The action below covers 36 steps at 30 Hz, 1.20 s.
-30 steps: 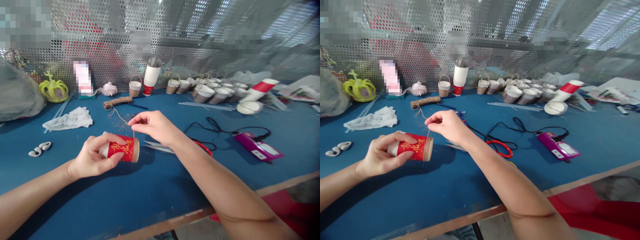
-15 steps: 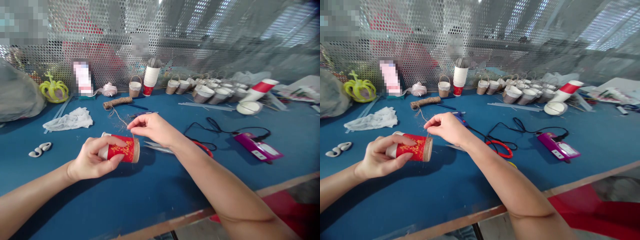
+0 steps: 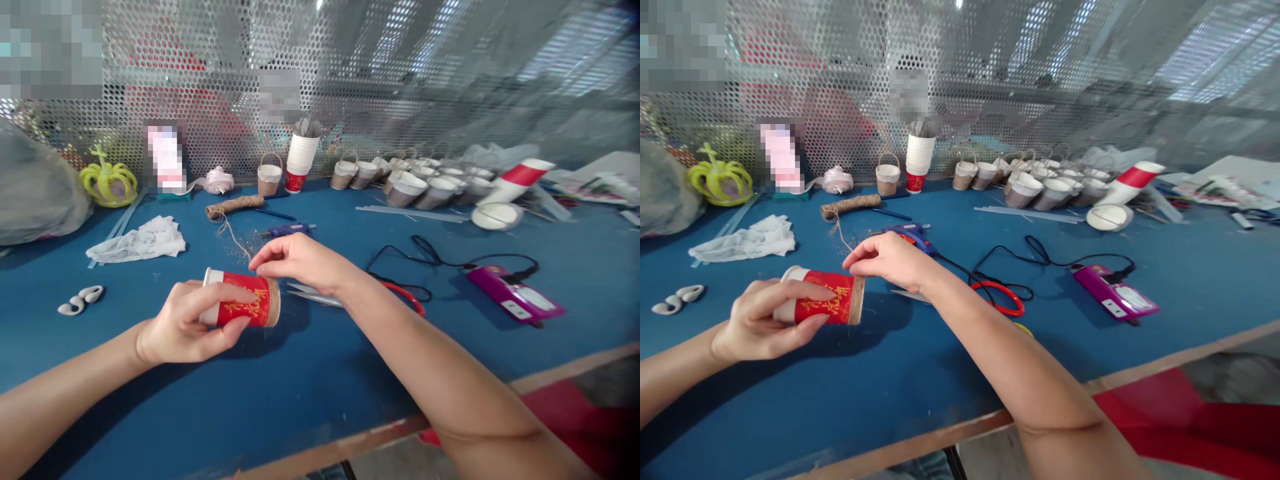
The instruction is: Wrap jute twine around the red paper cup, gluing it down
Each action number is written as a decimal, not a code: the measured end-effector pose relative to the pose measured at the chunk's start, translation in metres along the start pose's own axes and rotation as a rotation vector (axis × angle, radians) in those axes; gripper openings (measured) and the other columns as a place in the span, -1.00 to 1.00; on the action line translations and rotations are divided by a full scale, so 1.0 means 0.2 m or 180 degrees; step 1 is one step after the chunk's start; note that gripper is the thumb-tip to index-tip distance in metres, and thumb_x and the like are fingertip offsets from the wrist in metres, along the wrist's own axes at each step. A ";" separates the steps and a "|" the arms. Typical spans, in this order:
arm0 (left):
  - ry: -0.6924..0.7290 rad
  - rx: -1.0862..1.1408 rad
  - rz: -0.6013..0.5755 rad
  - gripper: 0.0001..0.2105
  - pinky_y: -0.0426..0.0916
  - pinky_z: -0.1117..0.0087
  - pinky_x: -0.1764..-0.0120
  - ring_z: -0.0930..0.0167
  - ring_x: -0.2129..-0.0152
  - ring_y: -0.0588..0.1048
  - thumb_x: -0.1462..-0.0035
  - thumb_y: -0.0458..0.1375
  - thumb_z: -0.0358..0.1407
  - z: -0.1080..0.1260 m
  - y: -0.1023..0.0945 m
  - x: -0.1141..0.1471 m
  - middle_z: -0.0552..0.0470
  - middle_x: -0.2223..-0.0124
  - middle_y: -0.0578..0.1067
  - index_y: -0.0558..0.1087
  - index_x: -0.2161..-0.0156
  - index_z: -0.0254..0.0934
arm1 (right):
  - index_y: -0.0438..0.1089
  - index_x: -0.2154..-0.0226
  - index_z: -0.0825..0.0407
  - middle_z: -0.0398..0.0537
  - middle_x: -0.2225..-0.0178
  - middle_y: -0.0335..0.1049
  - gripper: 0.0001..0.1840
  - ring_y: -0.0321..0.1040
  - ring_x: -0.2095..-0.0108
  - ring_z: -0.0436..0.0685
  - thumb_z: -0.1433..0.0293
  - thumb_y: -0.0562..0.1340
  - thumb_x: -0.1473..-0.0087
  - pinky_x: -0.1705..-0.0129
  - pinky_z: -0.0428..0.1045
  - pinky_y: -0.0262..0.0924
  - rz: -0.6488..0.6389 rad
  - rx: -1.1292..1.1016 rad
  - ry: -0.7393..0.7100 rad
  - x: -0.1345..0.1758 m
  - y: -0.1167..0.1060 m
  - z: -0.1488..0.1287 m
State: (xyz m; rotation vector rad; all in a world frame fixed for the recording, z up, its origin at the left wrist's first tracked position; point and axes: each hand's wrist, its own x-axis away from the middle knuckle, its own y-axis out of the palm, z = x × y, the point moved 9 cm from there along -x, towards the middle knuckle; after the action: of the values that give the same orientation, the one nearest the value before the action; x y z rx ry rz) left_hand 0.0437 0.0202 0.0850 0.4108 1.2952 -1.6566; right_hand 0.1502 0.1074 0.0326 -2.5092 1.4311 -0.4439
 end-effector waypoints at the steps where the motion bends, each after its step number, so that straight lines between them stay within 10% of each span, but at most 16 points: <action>1: 0.0078 -0.0094 -0.0016 -0.87 0.27 0.59 0.64 0.57 0.75 0.31 -0.03 0.15 -0.40 0.01 0.00 0.00 0.14 0.60 0.43 0.37 0.25 -0.29 | 0.45 0.36 0.07 -0.14 0.43 0.48 -0.85 0.39 0.37 -0.02 0.54 0.24 0.07 0.22 -0.07 0.25 0.0043 -0.0035 -0.0042 0.00 -0.01 -0.01; 5: 0.0297 -0.0595 0.0077 -0.86 0.36 0.57 0.57 0.54 0.68 0.42 -0.07 0.13 -0.38 0.01 0.00 0.02 0.03 0.47 0.53 0.36 0.21 -0.32 | 0.39 0.43 0.11 -0.12 0.50 0.43 -0.89 0.35 0.47 -0.06 0.45 0.17 -0.07 0.40 -0.11 0.22 0.0518 0.0152 -0.0079 0.01 -0.11 -0.04; 9: 0.0354 -0.1002 0.0205 -0.85 0.40 0.55 0.53 0.50 0.63 0.48 -0.09 0.12 -0.36 -0.01 0.00 0.04 -0.06 0.40 0.56 0.35 0.20 -0.33 | 0.32 0.56 0.11 -0.12 0.56 0.39 -0.67 0.31 0.56 -0.07 0.23 0.14 -0.10 0.52 -0.12 0.16 0.0133 0.0002 0.0051 0.03 -0.09 -0.05; 16: 0.0205 -0.0838 0.0010 -0.76 0.43 0.49 0.41 0.43 0.50 0.53 -0.05 0.16 -0.42 -0.07 0.02 0.06 -0.11 0.31 0.56 0.33 0.14 -0.32 | 0.32 0.53 0.09 -0.18 0.56 0.39 -0.87 0.30 0.55 -0.10 0.41 0.19 -0.02 0.47 -0.13 0.16 0.0037 -0.1047 0.0271 0.05 -0.01 0.05; 27: -0.2262 0.2138 0.0179 -0.66 0.38 0.59 0.51 0.55 0.60 0.44 -0.04 0.21 -0.27 -0.40 0.12 0.13 0.03 0.35 0.54 0.36 0.06 -0.31 | 0.23 0.51 0.05 -0.18 0.54 0.28 -0.82 0.19 0.52 -0.04 0.29 0.17 0.00 0.43 -0.07 0.10 0.0307 0.0032 -0.0453 0.12 0.02 0.03; 36: -0.2274 0.1903 0.0135 -0.69 0.44 0.48 0.33 0.45 0.43 0.51 -0.08 0.18 -0.28 -0.41 0.13 0.14 -0.08 0.21 0.55 0.39 0.07 -0.36 | 0.20 0.50 0.03 -0.21 0.56 0.19 -0.78 0.12 0.54 -0.04 0.25 0.12 -0.06 0.47 -0.08 0.06 0.0415 0.0399 -0.0500 0.13 0.03 0.06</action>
State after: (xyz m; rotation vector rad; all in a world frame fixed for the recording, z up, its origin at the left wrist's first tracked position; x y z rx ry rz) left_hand 0.0291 0.0800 0.0194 0.1534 0.2575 -1.8905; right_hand 0.1618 0.0829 0.0240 -2.2819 1.4479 -0.2956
